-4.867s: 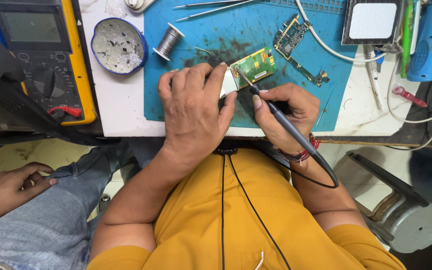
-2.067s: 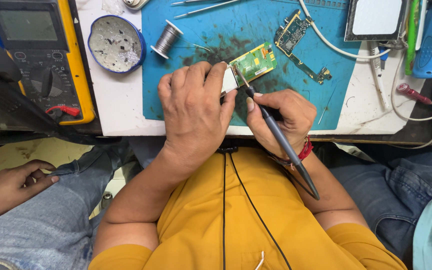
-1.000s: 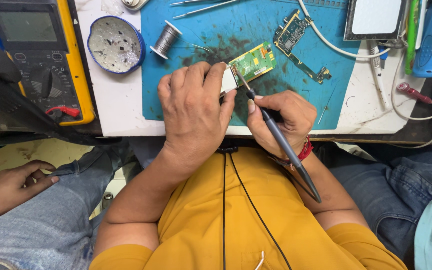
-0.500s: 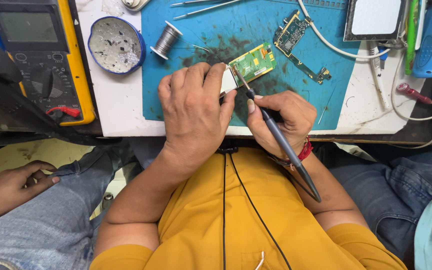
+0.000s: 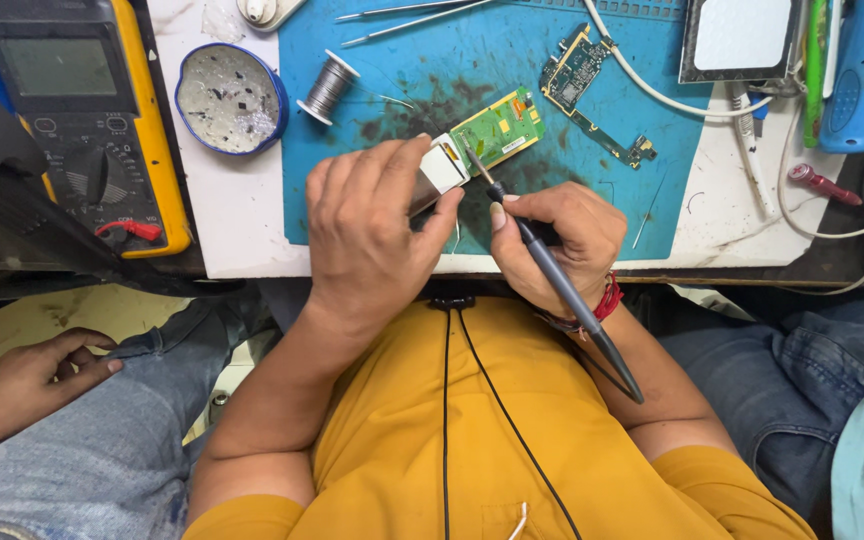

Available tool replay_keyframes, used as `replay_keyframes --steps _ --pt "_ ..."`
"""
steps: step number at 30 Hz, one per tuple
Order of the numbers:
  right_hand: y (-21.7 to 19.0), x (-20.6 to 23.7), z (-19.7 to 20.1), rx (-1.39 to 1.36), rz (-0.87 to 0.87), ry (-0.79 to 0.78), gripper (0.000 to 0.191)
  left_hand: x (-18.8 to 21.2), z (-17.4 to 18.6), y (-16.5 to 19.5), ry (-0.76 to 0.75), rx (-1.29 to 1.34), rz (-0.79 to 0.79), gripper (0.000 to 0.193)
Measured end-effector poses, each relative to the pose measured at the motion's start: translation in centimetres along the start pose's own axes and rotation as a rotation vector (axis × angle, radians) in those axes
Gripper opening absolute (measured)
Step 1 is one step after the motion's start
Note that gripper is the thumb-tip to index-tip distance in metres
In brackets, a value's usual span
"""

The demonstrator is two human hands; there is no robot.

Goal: The person solders a green circuit board on a repair bench, holding the board with tweezers while applying a soldering iron to its contacts. They then use a hot air gun to heat the board and reposition components, finishing by handling the board with tweezers on the mat.

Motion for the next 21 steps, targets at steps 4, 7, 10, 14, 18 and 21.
replay_keyframes --steps 4,7,10,14,18,21 --pt "-0.1 -0.1 -0.1 0.009 -0.001 -0.001 0.016 0.1 1.0 -1.3 0.022 -0.028 0.037 0.049" --pt "-0.2 -0.2 -0.3 0.003 0.002 -0.003 0.016 0.1 1.7 -2.3 0.08 -0.181 0.06 0.049" --pt "-0.2 -0.2 -0.5 -0.004 -0.003 0.009 0.016 0.1 2.0 -3.0 0.101 -0.266 0.052 0.046" --pt "-0.2 -0.2 -0.6 -0.001 0.008 0.0 0.016 0.4 1.4 -2.7 0.157 -0.341 0.003 0.053" --pt "-0.2 -0.2 -0.5 0.005 -0.08 0.049 0.018 0.9 -0.4 -1.2 0.085 -0.148 -0.097 0.05" --pt "-0.3 -0.3 0.0 -0.025 -0.035 0.061 0.02 1.1 -1.5 -0.5 0.041 -0.11 -0.107 0.052"
Point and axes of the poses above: each hand's wrist, its own x-axis away from the middle knuckle, its own z-axis out of the back of the hand, y = z × x, the point moved 3 cm from there along -x, towards the middle knuckle, and after that the axes turned 3 degrees about x, right-handed, at the moved point
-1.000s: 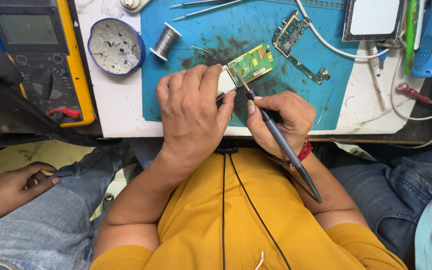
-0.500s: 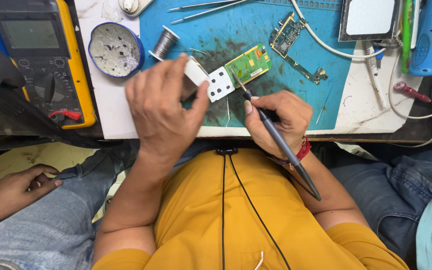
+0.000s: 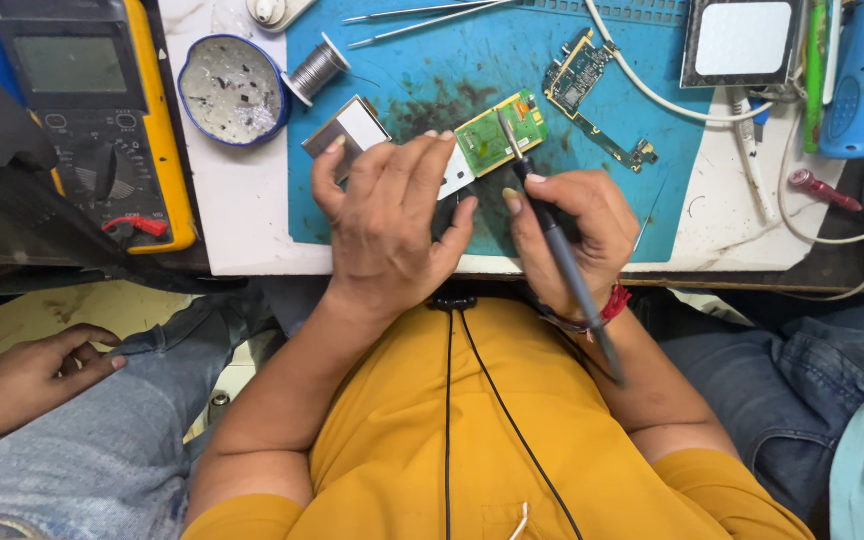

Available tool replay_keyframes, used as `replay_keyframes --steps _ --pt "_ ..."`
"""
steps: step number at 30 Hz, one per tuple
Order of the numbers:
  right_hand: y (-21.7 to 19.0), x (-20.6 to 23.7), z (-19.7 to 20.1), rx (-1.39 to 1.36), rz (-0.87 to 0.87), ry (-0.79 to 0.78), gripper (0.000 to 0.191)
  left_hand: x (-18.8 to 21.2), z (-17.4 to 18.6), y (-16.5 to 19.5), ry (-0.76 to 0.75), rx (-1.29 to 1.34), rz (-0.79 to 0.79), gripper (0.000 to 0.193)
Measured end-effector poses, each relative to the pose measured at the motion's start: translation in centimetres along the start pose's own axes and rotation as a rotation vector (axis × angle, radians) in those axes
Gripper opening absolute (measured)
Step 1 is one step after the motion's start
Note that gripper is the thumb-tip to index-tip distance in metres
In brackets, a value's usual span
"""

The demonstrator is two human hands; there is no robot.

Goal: The person solders a green circuit board on a repair bench, holding the board with tweezers while applying a soldering iron to its contacts. They then use a hot air gun to heat the board and reposition components, finishing by handling the board with tweezers on the mat.

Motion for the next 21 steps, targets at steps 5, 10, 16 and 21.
replay_keyframes --steps 5,10,16,21 --pt "0.4 0.3 0.7 0.08 0.048 -0.047 0.014 0.2 -0.6 0.0 -0.025 0.058 0.011 0.053" --pt "0.7 0.7 0.6 0.091 0.091 -0.056 0.013 0.3 -0.7 0.1 -0.02 0.105 -0.008 0.056" --pt "0.8 0.8 0.8 0.108 0.092 -0.067 0.013 0.5 -1.2 0.3 -0.026 0.102 -0.005 0.052" --pt "0.9 1.0 0.9 0.113 0.098 -0.062 0.014 0.6 -1.4 0.4 -0.028 0.109 -0.008 0.051"
Point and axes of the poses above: each hand's wrist, its own x-axis away from the middle knuckle, its own z-axis out of the back of the hand, y = z × x, the point moved 3 cm from there along -x, towards the middle knuckle, and after that the axes turned 3 degrees about x, right-handed, at the moved point
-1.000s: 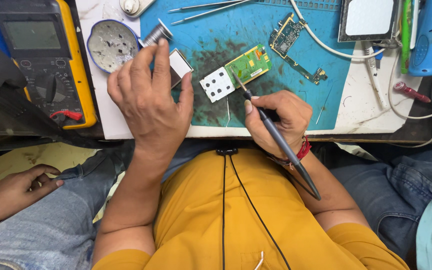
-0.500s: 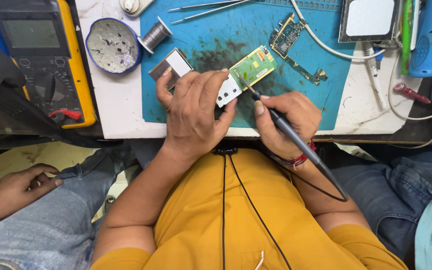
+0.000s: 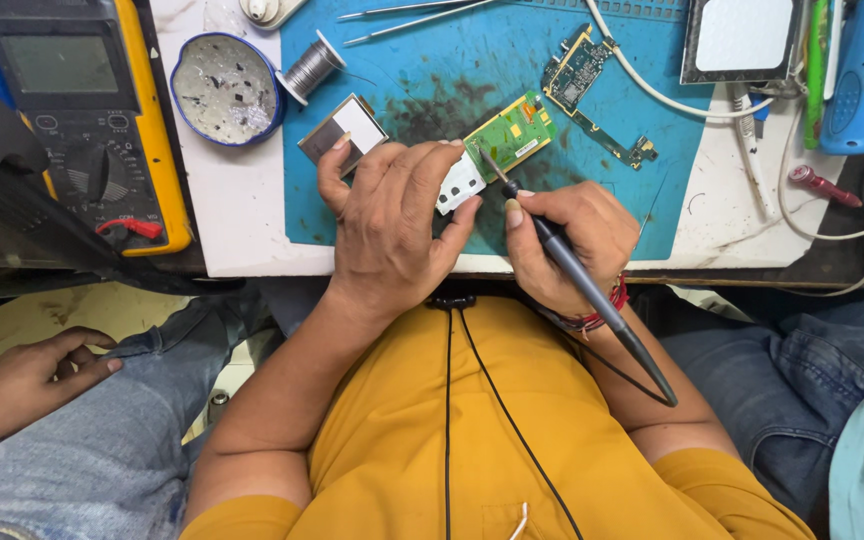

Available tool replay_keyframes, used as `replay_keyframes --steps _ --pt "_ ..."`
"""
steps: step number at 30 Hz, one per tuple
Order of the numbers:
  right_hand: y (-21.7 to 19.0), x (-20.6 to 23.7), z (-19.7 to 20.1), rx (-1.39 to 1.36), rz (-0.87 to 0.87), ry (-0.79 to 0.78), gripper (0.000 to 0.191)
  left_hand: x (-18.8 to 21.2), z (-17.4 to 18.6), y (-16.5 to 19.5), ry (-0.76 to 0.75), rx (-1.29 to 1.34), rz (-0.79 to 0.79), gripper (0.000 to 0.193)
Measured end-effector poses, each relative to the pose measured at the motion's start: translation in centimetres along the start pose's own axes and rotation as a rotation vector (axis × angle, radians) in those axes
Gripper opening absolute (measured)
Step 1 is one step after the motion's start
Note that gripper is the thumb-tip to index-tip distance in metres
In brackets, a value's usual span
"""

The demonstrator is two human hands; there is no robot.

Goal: The person solders a green circuit board on a repair bench, holding the board with tweezers while applying a soldering iron to its contacts. They then use a hot air gun to heat the board and reposition components, finishing by handling the board with tweezers on the mat.

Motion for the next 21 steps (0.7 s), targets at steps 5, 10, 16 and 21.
replay_keyframes --steps 5,10,16,21 --pt "0.07 0.15 0.02 -0.013 0.01 -0.018 0.014 0.07 -0.13 0.1 0.008 0.01 -0.003 0.049" --pt "0.18 0.2 0.0 -0.005 0.014 -0.02 0.014 0.1 -0.24 0.11 0.014 0.021 -0.002 0.049" --pt "0.21 0.26 0.08 0.001 0.001 -0.021 0.014 0.13 -0.32 0.15 0.008 0.03 -0.005 0.048" --pt "0.23 0.18 0.09 0.004 -0.002 -0.017 0.014 0.1 -0.41 0.16 0.012 0.025 -0.007 0.047"
Point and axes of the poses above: each hand's wrist, its own x-axis away from the middle knuckle, its own z-axis out of the back of the hand, y = z × x, the point moved 3 cm from there along -x, towards the middle knuckle, and after that the axes turned 3 degrees about x, right-handed, at the moved point
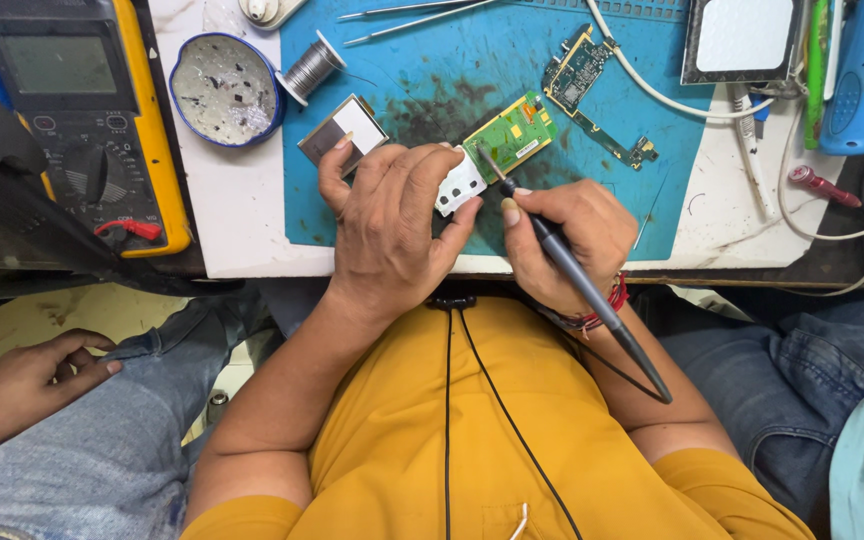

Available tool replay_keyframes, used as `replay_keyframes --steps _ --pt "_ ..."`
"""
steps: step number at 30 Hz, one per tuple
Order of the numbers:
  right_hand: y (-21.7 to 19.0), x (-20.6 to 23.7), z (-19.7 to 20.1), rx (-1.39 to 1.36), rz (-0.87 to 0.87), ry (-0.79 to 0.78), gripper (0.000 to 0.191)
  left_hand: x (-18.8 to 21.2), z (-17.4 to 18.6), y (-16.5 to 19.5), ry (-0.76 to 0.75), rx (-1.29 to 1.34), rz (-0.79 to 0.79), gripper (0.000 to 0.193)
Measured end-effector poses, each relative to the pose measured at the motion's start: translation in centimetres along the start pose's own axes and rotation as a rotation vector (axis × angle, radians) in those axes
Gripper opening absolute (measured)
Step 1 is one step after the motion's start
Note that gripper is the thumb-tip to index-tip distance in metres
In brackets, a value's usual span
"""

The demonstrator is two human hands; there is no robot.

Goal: The person solders a green circuit board on a repair bench, holding the board with tweezers while applying a soldering iron to its contacts. They then use a hot air gun to heat the board and reposition components, finishing by handling the board with tweezers on the mat.

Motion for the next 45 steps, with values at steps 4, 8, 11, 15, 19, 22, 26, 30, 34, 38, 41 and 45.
replay_keyframes --steps 4,8,11,15,19,22,26,30,34,38,41,45 --pt "-0.02 -0.05 -0.06 -0.003 -0.001 -0.006 0.014 0.08 0.02 0.0 0.004 -0.011 0.001 0.047" --pt "-0.13 -0.11 -0.1 -0.009 0.02 -0.027 0.015 0.11 0.04 -0.02 0.002 -0.009 -0.001 0.046" --pt "-0.13 -0.1 -0.14 -0.008 -0.009 -0.005 0.015 0.21 0.14 -0.02 0.003 -0.008 0.001 0.046" --pt "-0.18 -0.09 -0.22 -0.011 0.002 -0.016 0.015 0.21 0.14 -0.06 0.006 -0.008 0.004 0.045" --pt "-0.22 -0.04 -0.33 -0.01 0.009 -0.012 0.015 0.22 0.15 -0.09 0.002 -0.017 -0.001 0.045" --pt "-0.13 -0.03 -0.32 -0.007 -0.007 -0.002 0.015 0.31 0.2 -0.09 0.006 -0.008 0.008 0.046" --pt "-0.26 -0.03 -0.42 -0.01 0.026 -0.023 0.016 0.32 0.17 -0.12 0.01 -0.006 0.004 0.046" --pt "-0.12 -0.12 -0.41 -0.009 0.0 -0.013 0.016 0.34 0.08 -0.15 0.011 0.007 0.01 0.047" --pt "-0.18 -0.09 -0.42 -0.009 0.0 -0.004 0.015 0.42 0.1 -0.17 0.02 -0.004 0.01 0.046" --pt "-0.2 -0.04 -0.32 -0.038 -0.003 -0.011 0.014 0.41 0.06 -0.21 0.019 0.004 0.006 0.045" --pt "-0.13 -0.04 -0.31 -0.043 0.009 -0.01 0.014 0.48 0.1 -0.23 0.021 0.001 0.011 0.045" --pt "-0.07 0.12 -0.35 -0.045 0.005 0.001 0.013 0.47 0.09 -0.29 0.019 0.001 0.011 0.045"
Point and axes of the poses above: each hand's wrist, its own x-axis away from the middle knuckle, its own z-axis out of the back of the hand, y = z × x, the point moved 3 cm from there along -x, towards the middle knuckle, and after that the axes turned 3 degrees about x, right-handed, at the moved point
